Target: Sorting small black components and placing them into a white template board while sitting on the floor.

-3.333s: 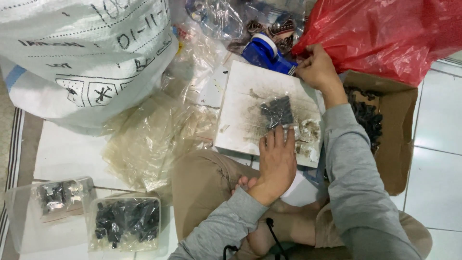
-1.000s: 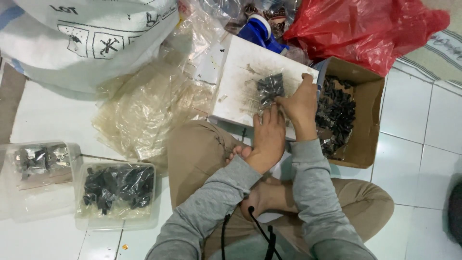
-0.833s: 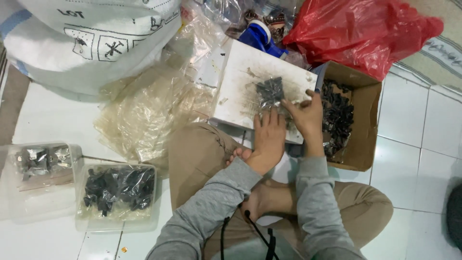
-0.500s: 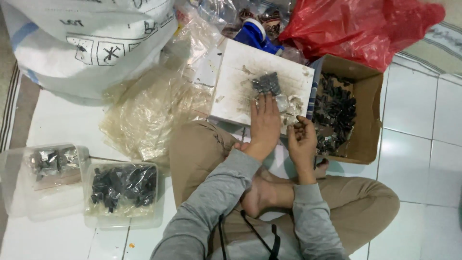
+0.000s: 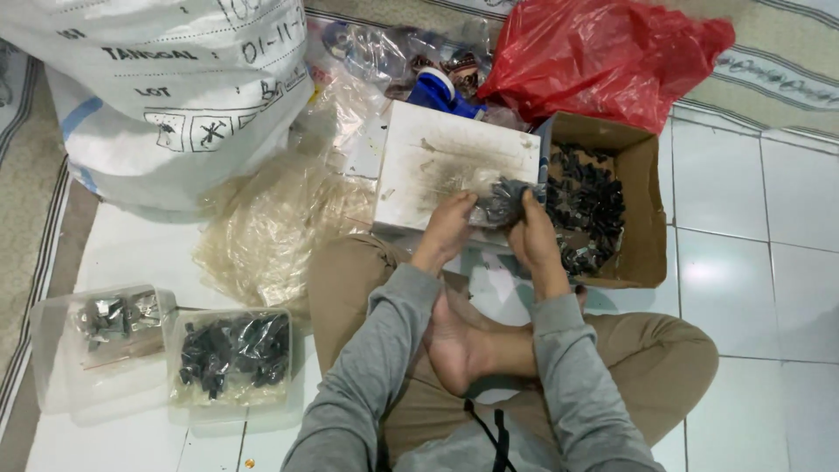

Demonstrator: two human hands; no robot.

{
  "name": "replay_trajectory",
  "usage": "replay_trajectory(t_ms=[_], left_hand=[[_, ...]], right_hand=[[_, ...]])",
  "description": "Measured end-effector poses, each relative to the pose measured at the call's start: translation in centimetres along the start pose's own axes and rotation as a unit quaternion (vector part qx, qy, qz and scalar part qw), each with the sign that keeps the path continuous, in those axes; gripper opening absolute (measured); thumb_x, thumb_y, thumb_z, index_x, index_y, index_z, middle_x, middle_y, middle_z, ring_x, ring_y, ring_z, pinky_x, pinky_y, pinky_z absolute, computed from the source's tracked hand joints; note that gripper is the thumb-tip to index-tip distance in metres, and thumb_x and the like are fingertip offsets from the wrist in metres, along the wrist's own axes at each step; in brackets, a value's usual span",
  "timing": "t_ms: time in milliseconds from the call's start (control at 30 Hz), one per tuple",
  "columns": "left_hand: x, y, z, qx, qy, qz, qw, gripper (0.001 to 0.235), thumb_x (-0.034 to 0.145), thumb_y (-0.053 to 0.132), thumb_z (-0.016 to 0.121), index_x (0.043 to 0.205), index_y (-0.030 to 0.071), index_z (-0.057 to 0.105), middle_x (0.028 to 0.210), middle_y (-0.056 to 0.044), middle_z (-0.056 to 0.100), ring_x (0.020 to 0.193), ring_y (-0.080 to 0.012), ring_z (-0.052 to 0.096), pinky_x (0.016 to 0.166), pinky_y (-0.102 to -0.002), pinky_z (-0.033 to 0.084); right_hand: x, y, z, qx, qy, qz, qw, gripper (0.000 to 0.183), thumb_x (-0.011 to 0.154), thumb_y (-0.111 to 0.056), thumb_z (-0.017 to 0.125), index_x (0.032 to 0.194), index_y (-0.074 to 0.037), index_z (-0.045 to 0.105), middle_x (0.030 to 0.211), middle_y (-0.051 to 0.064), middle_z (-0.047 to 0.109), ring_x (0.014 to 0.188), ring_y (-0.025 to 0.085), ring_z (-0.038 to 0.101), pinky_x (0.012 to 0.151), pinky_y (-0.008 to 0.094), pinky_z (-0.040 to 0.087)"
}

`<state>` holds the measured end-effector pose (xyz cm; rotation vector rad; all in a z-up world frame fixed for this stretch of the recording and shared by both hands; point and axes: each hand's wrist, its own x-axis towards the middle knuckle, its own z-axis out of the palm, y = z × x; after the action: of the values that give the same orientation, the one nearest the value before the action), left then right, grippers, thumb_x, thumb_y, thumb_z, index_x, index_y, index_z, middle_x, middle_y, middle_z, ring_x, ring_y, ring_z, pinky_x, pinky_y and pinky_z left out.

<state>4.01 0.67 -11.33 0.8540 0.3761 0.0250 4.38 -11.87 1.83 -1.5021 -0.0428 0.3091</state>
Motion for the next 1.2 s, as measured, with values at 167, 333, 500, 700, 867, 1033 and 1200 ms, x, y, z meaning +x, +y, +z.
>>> replay_trajectory(t_ms=[167,333,500,700,867,1033,1200], left_hand=[[-8.3,12.8,4.5,-0.135,0.049,-0.118,0.983,0.065,0.098,0.035,0.070,0.142,-0.006,0.044,0.146,-0.026,0.036,0.123,-0.0379,0.055,0.090,-0.052,0.056],[-5.4,8.6,2.5,0.077,0.090,-0.023,0.993,0.048,0.088,0.040,0.083,0.102,-0.003,0.068,0.081,-0.014,0.061,0.071,-0.0247,0.068,0.056,-0.038,0.056],[-5.8,9.2,2.7,0.276,0.154,0.080,0.945,0.023,0.087,0.030,0.078,0.084,0.008,0.073,0.062,-0.002,0.058,0.057,-0.0161,0.059,0.052,-0.032,0.043],[-10.8,13.1,4.9,0.593,0.117,0.301,0.737,0.064,0.093,-0.002,0.059,0.154,-0.003,0.039,0.161,-0.037,0.025,0.150,-0.0565,0.023,0.118,-0.070,0.024],[-9.0,9.2,3.7,0.767,-0.023,0.160,0.621,0.079,0.100,0.030,0.059,0.165,0.010,0.020,0.172,-0.022,0.008,0.159,-0.0407,0.004,0.126,-0.060,-0.003],[-9.1,8.8,3.8,0.796,-0.008,0.132,0.591,0.086,0.098,0.033,0.058,0.167,0.012,0.011,0.173,-0.019,0.003,0.159,-0.0385,-0.001,0.126,-0.061,-0.003],[-9.3,10.5,3.8,0.683,0.051,0.223,0.694,0.087,0.092,0.030,0.067,0.161,-0.001,0.024,0.165,-0.033,0.018,0.153,-0.0505,0.019,0.121,-0.066,0.021]], right_hand=[[1.7,0.0,-0.8,-0.088,0.037,0.034,0.995,0.068,0.108,-0.031,0.071,0.153,0.006,0.036,0.136,0.031,0.060,0.134,0.041,0.055,0.103,0.063,0.047],[3.0,1.7,-2.4,-0.084,0.046,-0.018,0.995,0.031,0.093,-0.011,0.081,0.118,-0.006,0.064,0.085,0.006,0.068,0.071,0.013,0.070,0.052,0.024,0.055],[1.4,-0.2,-0.8,-0.089,0.050,-0.031,0.994,0.039,0.087,-0.011,0.090,0.115,-0.003,0.065,0.085,0.008,0.070,0.071,0.011,0.071,0.056,0.023,0.056],[-1.9,-2.9,0.4,-0.361,0.036,-0.260,0.895,0.052,0.111,-0.021,0.062,0.152,0.003,0.042,0.142,0.029,0.047,0.136,0.050,0.046,0.110,0.063,0.038],[-2.3,2.6,1.0,-0.525,-0.123,-0.272,0.797,0.064,0.116,-0.043,0.023,0.167,-0.006,0.017,0.172,0.021,0.013,0.156,0.042,0.011,0.125,0.057,0.004],[-1.5,3.6,0.1,-0.544,-0.134,-0.268,0.784,0.067,0.114,-0.048,0.029,0.168,-0.010,0.018,0.173,0.016,0.011,0.158,0.036,0.010,0.125,0.054,0.004],[-1.9,2.4,0.0,-0.422,-0.084,-0.280,0.858,0.060,0.111,-0.026,0.040,0.163,0.000,0.027,0.165,0.030,0.024,0.151,0.050,0.025,0.123,0.059,0.020]])
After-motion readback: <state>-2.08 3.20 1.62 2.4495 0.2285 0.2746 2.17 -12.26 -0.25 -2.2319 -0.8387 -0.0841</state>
